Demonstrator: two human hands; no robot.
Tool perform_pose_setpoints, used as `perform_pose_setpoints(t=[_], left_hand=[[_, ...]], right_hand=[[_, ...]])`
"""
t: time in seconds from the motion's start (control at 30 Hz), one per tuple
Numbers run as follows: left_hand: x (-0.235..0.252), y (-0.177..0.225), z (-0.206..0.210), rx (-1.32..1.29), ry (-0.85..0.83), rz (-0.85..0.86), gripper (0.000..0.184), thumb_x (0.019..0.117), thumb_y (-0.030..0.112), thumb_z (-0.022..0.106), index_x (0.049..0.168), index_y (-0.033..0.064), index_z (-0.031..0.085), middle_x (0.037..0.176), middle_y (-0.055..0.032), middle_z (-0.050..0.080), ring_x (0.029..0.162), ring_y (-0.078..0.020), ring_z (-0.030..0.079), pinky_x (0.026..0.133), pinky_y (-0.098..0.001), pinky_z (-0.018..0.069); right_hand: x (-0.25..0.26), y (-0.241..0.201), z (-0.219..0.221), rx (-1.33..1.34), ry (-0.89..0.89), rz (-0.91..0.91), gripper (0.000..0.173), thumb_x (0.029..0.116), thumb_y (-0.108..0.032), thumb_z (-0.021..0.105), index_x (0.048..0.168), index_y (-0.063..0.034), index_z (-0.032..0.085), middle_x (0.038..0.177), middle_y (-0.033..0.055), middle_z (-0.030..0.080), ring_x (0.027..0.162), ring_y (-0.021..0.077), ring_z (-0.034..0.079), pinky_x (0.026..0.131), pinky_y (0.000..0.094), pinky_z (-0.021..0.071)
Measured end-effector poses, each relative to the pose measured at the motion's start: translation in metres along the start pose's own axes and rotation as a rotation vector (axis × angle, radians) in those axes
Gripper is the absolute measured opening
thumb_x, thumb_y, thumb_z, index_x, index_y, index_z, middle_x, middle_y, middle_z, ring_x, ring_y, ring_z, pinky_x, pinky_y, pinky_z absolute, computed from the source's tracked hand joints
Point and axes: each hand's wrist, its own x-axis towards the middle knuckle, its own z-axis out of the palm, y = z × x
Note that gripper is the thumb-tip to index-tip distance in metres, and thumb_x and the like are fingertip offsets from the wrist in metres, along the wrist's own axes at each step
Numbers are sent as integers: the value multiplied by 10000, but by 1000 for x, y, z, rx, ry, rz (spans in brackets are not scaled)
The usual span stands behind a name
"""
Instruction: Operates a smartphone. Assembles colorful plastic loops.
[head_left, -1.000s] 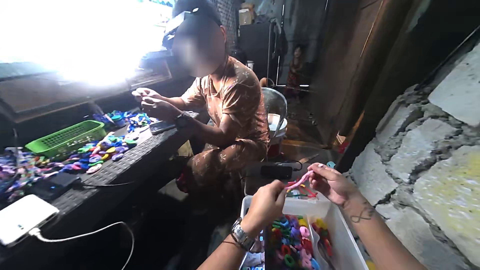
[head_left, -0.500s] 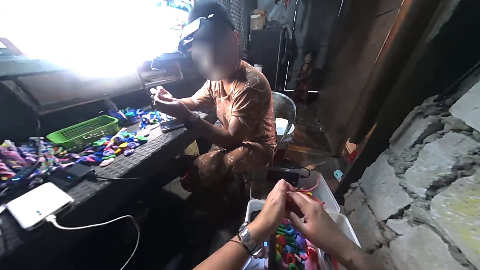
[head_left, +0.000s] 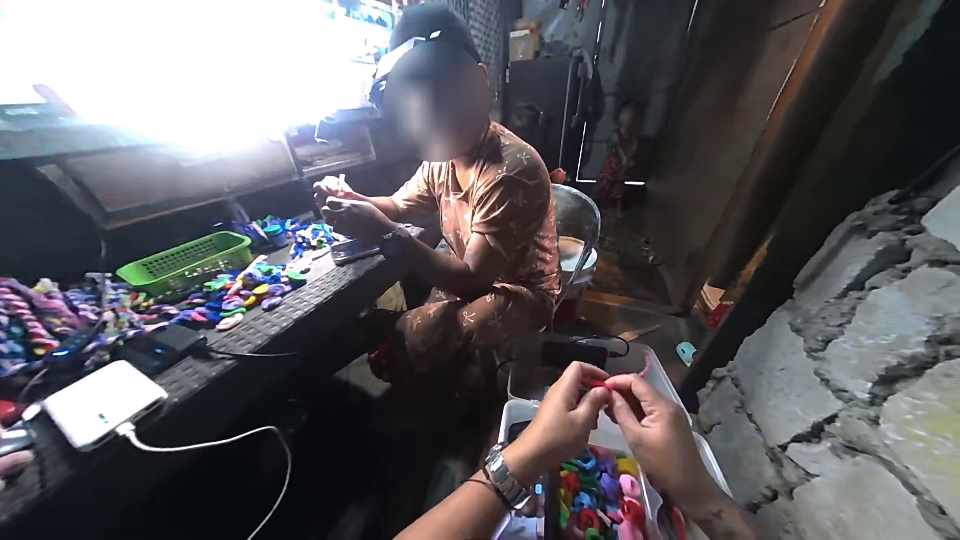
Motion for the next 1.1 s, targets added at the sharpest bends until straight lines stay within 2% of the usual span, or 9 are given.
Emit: perform_pose_setpoints(t=[0.13, 0.27, 0.37, 0.47, 0.63, 0.8, 0.9, 0.97, 1.1], left_hand=[[-1, -1, -3, 11, 56, -25, 130, 1021, 140, 590, 1039, 13, 572, 831, 0, 584, 645, -16, 525, 608, -189, 461], [-2, -1, -7, -63, -12, -63, 161, 1046, 180, 539, 1042, 35, 608, 773, 42, 551, 604, -4, 486, 568, -177, 429], [0, -3, -9, -207, 81, -33, 181, 1051, 156, 511, 968, 55, 637, 756, 63, 593, 584, 18, 492, 546, -154, 421], [2, -5, -13, -311, 88, 39, 169, 1038, 141, 531, 982, 52, 664, 817, 51, 633, 592, 30, 486, 527, -137, 396], [-4, -3, -12, 19, -7, 97, 209, 1008, 149, 564, 912, -1, 674, 972, -13, 587, 789, -3, 535, 681, -164, 453], [-2, 1, -16, 186, -201, 89, 237, 1029, 102, 512, 1043, -26, 712, 1009, -56, 618, 899, -50, 565, 809, -211, 477], [-2, 4, -18, 285, -152, 68, 227, 1031, 109, 535, 1037, -20, 722, 954, -66, 618, 852, -65, 564, 781, -216, 476], [-2, 4, -18, 334, -86, 45, 220, 1024, 123, 559, 1023, -15, 730, 945, -73, 636, 843, -73, 578, 779, -222, 484], [-1, 6, -20, 441, 21, 62, 174, 995, 115, 612, 1022, -3, 738, 942, -95, 645, 852, -113, 609, 797, -260, 510]], right_hand=[[3, -9, -7, 306, -54, 284, 116, 951, -53, 595, 1013, -20, 686, 839, -17, 703, 672, 15, 668, 642, 197, 593], [8, -9, -16, 667, -62, 458, 135, 977, -6, 543, 1005, -68, 659, 850, -15, 702, 693, 73, 678, 659, 247, 609], [8, 11, -28, 877, -314, 262, 86, 963, -180, 650, 952, -231, 719, 990, -88, 683, 868, 32, 658, 771, 223, 583], [14, 23, -36, 597, -597, -60, 150, 979, -362, 659, 944, -235, 731, 1055, -95, 636, 1021, -5, 590, 868, 180, 517], [10, 24, -33, -255, -437, 121, 176, 960, -183, 674, 958, -43, 782, 1010, 146, 734, 932, 321, 702, 832, 585, 538], [14, 33, -49, -196, 7, 89, 95, 900, -78, 698, 913, -32, 780, 992, 134, 733, 875, 215, 703, 774, 397, 581], [15, 44, -64, -153, 14, -91, 188, 929, -166, 638, 933, -46, 783, 1069, 120, 709, 989, 133, 680, 868, 258, 562], [14, 50, -75, -168, -5, -227, 253, 958, -257, 613, 901, -76, 780, 1132, 115, 694, 1082, 159, 636, 949, 291, 514], [15, 48, -96, 79, -141, -316, 226, 956, -469, 674, 878, -267, 737, 1160, -116, 687, 1193, 44, 574, 1034, 248, 462]])
